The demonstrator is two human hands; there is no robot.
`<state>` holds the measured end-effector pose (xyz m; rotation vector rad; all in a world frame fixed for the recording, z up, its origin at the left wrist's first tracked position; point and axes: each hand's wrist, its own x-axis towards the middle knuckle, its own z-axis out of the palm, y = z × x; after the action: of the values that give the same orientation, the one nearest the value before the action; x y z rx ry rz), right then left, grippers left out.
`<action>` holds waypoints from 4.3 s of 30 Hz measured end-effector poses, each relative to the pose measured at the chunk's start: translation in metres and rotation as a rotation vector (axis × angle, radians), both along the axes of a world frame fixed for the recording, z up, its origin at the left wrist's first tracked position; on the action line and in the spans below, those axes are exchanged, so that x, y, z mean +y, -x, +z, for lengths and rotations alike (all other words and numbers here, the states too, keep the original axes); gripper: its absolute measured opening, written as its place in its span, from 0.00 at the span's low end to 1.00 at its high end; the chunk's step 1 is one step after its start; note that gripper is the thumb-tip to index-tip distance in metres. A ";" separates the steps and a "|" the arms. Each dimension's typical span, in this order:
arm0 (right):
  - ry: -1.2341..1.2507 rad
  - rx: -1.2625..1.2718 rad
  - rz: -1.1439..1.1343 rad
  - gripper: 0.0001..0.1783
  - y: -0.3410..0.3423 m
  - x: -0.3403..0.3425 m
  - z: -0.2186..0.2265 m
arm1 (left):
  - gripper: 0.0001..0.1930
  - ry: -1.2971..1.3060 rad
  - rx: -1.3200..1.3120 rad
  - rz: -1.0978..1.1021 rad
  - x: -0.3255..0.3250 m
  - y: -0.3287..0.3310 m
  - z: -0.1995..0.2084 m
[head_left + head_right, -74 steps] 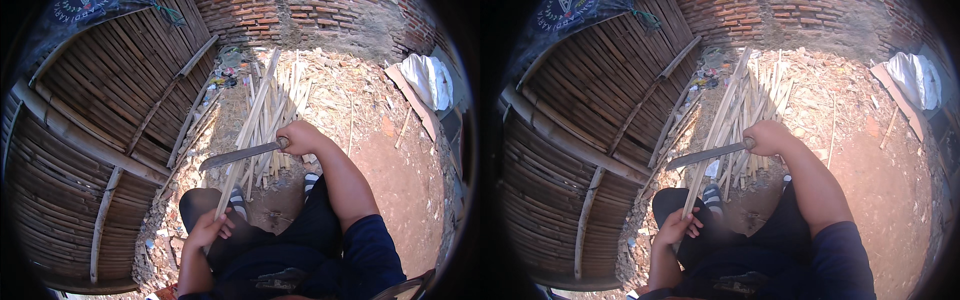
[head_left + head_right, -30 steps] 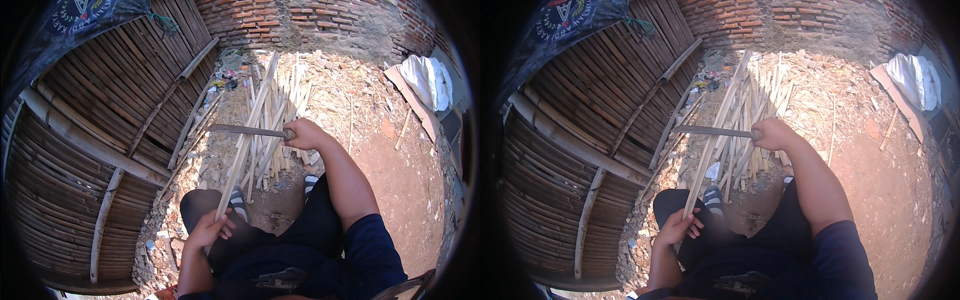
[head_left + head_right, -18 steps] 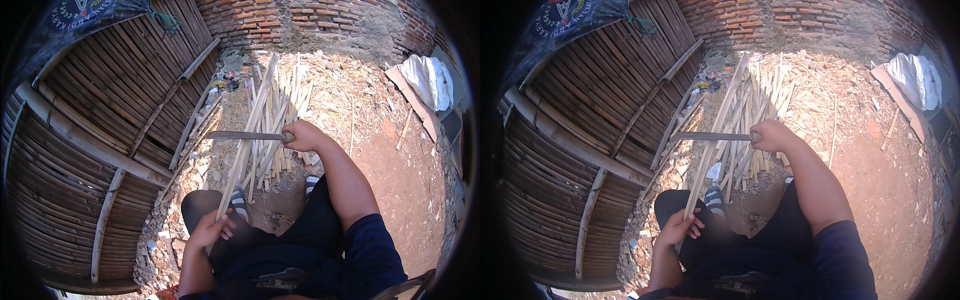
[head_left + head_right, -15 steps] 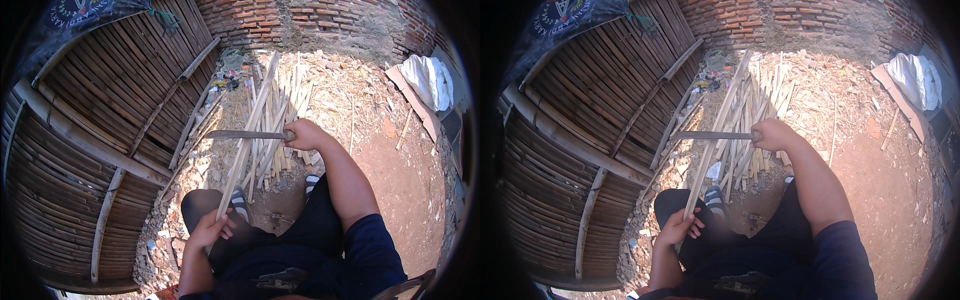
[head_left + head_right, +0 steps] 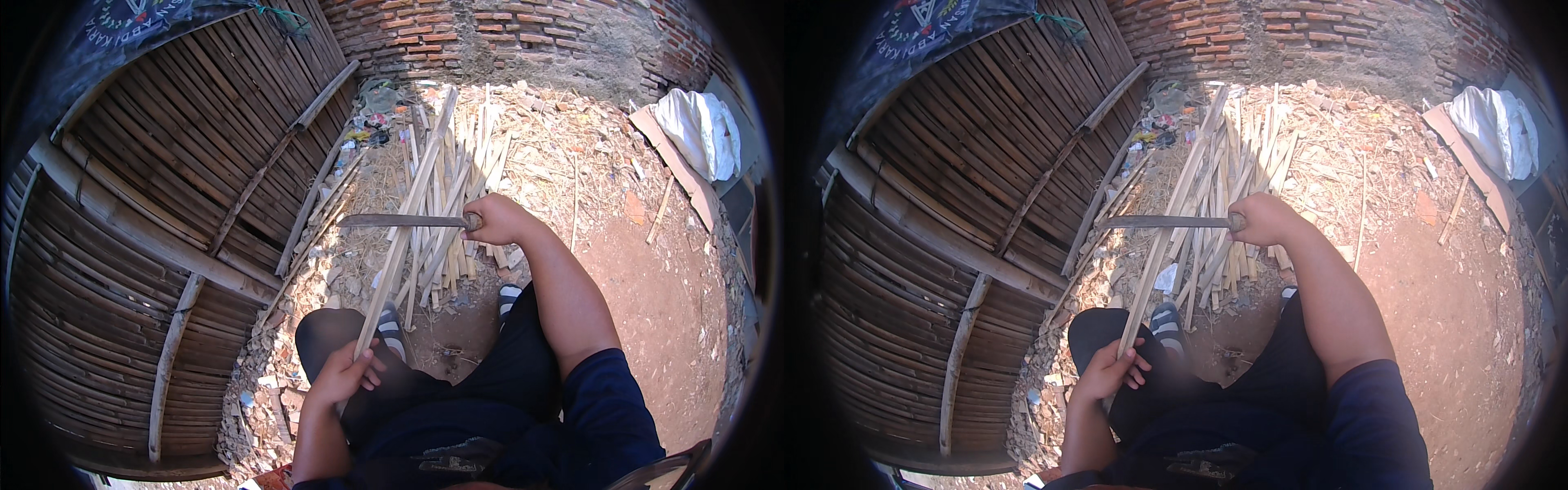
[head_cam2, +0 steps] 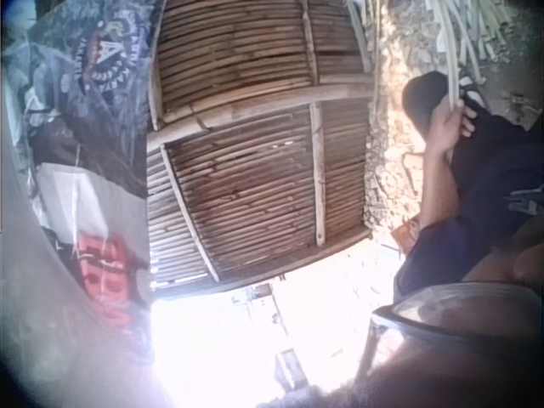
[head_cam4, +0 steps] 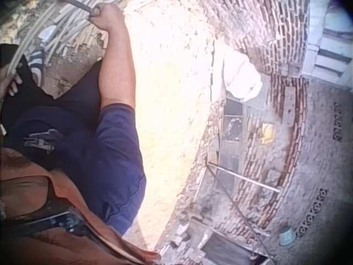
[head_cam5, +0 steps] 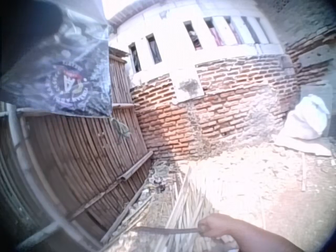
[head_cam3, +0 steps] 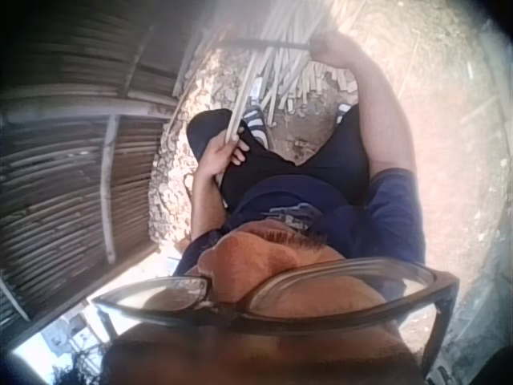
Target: The person uses a cleaver-like tool to shave thin strips of wood while sitting on the ground, smoothing the edges and surfaces of the pieces one by one.
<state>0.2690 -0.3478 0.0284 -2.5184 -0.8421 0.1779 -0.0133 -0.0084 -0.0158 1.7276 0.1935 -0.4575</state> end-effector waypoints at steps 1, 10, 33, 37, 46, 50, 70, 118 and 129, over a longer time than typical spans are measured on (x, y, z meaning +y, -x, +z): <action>-0.008 0.003 0.002 0.22 0.000 0.000 -0.001 | 0.23 -0.002 -0.004 -0.002 0.000 0.000 0.000; -0.020 0.022 0.012 0.23 0.002 0.002 -0.001 | 0.22 -0.013 0.008 0.004 -0.002 -0.001 0.004; 0.034 0.015 0.007 0.20 -0.001 0.005 -0.005 | 0.22 -0.052 0.018 0.018 -0.005 0.000 0.006; 0.014 -0.024 -0.001 0.20 -0.003 0.004 -0.011 | 0.22 -0.068 0.016 0.021 -0.005 -0.001 0.004; 0.075 -0.015 -0.048 0.21 0.003 0.008 -0.002 | 0.22 -0.072 0.015 0.033 -0.007 -0.001 0.007; 0.078 -0.023 -0.054 0.21 0.004 0.009 -0.001 | 0.22 -0.070 0.017 0.033 -0.007 -0.001 0.006; 0.035 0.034 -0.011 0.21 0.001 0.010 -0.009 | 0.25 -0.067 0.011 0.023 -0.005 -0.001 0.003; -0.025 -0.100 -0.121 0.21 -0.006 -0.002 -0.007 | 0.23 0.046 0.055 -0.005 0.003 -0.002 0.002; 0.005 -0.028 -0.102 0.22 -0.007 -0.001 -0.001 | 0.23 0.133 0.059 -0.005 0.007 -0.003 0.000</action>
<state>0.2764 -0.3488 0.0273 -2.5670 -0.7227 0.1118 -0.0100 -0.0014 -0.0159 1.5857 0.1968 -0.5136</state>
